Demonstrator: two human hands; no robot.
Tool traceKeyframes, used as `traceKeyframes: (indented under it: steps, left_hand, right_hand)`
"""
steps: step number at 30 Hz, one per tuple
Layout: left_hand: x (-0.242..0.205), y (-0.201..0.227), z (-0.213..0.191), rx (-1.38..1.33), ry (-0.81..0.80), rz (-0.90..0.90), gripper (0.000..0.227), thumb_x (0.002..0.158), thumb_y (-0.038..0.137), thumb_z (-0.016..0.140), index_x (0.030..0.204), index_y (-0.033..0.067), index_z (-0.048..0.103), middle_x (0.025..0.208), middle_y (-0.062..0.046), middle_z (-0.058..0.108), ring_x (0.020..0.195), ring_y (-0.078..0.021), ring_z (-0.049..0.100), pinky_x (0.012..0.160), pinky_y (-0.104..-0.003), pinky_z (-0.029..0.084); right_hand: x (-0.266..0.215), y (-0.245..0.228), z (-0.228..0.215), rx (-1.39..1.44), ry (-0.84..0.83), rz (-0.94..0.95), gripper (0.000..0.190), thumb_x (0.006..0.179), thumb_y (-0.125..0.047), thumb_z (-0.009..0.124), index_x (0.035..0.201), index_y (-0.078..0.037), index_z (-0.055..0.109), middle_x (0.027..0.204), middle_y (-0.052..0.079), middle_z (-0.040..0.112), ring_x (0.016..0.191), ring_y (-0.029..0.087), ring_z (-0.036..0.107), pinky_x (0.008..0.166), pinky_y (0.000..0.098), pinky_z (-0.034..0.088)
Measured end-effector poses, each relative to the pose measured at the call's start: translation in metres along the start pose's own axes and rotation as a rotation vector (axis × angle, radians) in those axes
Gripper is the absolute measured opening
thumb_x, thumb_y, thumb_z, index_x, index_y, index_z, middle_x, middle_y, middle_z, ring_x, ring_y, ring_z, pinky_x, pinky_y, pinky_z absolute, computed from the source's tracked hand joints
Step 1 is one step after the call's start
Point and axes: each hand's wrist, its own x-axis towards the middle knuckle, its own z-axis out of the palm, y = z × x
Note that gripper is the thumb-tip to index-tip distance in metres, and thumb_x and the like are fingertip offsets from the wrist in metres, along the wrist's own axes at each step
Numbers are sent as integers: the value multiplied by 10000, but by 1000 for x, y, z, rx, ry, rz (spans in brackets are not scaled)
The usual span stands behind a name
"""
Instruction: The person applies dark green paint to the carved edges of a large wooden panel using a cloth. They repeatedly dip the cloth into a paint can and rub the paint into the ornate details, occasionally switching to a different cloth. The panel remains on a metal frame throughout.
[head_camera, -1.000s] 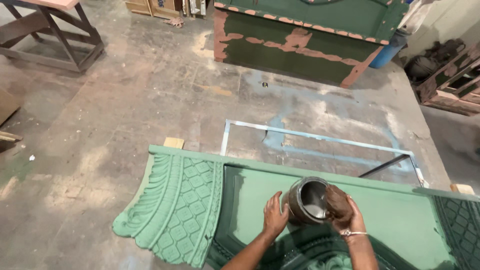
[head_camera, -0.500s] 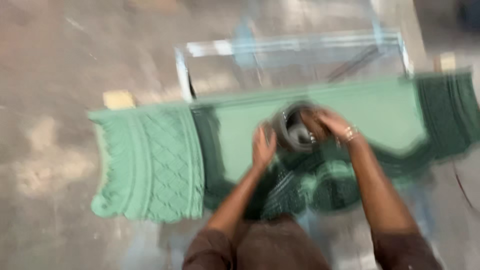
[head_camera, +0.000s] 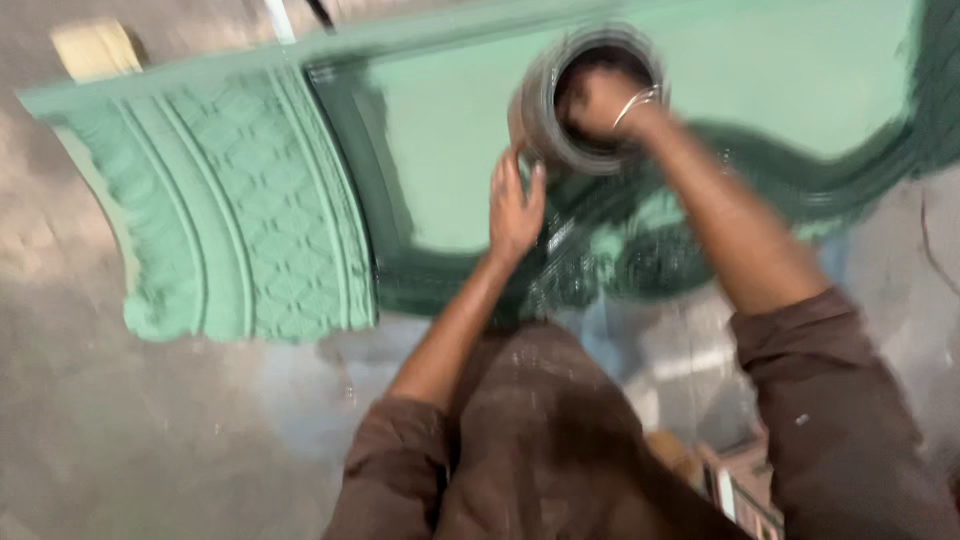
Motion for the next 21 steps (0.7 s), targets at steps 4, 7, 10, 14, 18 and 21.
traceKeyframes:
  steps: [4, 7, 10, 14, 18, 21]
  left_hand:
    - [-25, -13, 4, 21, 26, -24, 469, 1073, 266, 532, 1454, 2, 459, 1437, -211, 562, 1321, -400, 535, 1117, -475, 426]
    - [-41, -14, 13, 70, 32, -50, 455, 1062, 253, 539, 1437, 3, 478, 1416, -204, 575, 1297, -397, 545, 1104, -480, 431]
    - [-59, -18, 20, 118, 41, -37, 433, 1052, 232, 556, 1419, 9, 497, 1398, -202, 584, 1287, -397, 549, 1103, -483, 436]
    - [-76, -23, 22, 245, 94, 74, 398, 1021, 185, 592, 1375, 14, 531, 1399, -202, 575, 1317, -402, 531, 1133, -500, 418]
    - [-89, -25, 35, 473, 48, 140, 358, 955, 135, 627, 1301, 48, 594, 1402, -165, 595, 1390, -399, 471, 1142, -529, 367]
    - [-102, -32, 42, 529, 11, 189, 348, 954, 126, 635, 1292, 56, 593, 1478, -155, 554, 1445, -378, 415, 1209, -527, 334]
  right_hand:
    - [-71, -10, -39, -19, 75, -276, 375, 957, -305, 661, 1275, -120, 733, 1188, 193, 688, 1048, 410, 655, 906, 512, 522]
    - [-111, -29, -40, -262, 186, -311, 346, 921, -247, 677, 1247, -162, 760, 1197, 121, 708, 1071, 392, 652, 904, 493, 540]
    - [-136, -11, -40, -137, 295, -336, 331, 925, -192, 698, 1244, -132, 764, 1171, 144, 713, 1066, 363, 667, 877, 479, 528]
    - [-142, 42, -22, 582, 268, -274, 340, 1001, -114, 599, 1327, -38, 660, 1146, 82, 689, 1035, 195, 665, 929, 355, 534]
    - [-150, 82, 20, 1315, 294, -286, 197, 1074, -54, 638, 1250, 33, 634, 1136, 44, 669, 1008, 151, 616, 914, 301, 505]
    - [-160, 91, 44, 1674, 183, -383, 108, 1054, -30, 626, 1148, 25, 626, 1061, 61, 646, 972, 183, 629, 900, 308, 513]
